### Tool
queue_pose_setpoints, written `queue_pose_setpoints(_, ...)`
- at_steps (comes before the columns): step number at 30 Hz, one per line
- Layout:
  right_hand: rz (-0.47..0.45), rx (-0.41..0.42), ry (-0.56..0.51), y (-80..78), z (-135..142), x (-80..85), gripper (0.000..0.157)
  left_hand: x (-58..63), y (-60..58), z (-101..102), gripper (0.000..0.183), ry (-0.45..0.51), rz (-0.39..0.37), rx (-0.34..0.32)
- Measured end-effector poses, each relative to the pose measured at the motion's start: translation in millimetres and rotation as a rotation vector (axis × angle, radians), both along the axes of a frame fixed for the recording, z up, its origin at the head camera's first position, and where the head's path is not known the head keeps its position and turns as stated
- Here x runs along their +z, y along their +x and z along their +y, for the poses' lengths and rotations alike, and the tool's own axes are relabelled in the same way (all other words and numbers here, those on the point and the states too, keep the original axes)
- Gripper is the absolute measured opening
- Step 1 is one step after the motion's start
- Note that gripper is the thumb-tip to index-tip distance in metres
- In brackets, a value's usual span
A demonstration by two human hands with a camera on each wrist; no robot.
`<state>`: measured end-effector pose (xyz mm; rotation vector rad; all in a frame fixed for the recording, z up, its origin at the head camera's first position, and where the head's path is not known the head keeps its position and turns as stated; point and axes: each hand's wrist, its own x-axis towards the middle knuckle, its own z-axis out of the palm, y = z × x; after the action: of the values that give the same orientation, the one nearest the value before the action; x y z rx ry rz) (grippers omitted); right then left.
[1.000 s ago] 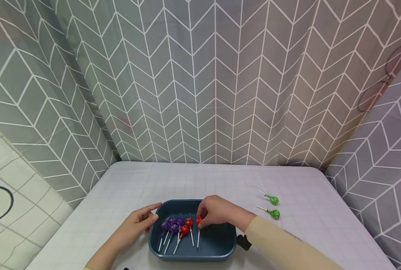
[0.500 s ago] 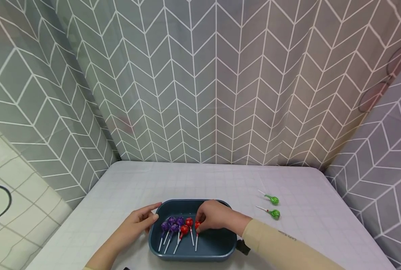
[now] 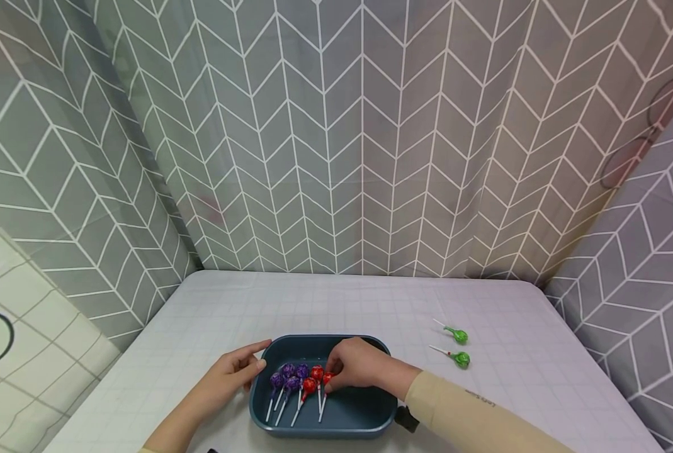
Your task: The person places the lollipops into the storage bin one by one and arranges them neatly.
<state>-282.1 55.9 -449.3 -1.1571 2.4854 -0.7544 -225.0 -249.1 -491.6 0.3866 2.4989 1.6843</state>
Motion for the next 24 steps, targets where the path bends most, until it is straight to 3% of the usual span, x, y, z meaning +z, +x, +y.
queue_pose_setpoints(24,0.011,-0.025,-0.011,1.0,9.5,8.4,0.034,0.4,5.3,1.1,0.047,-0.008,-0.025,0.019)
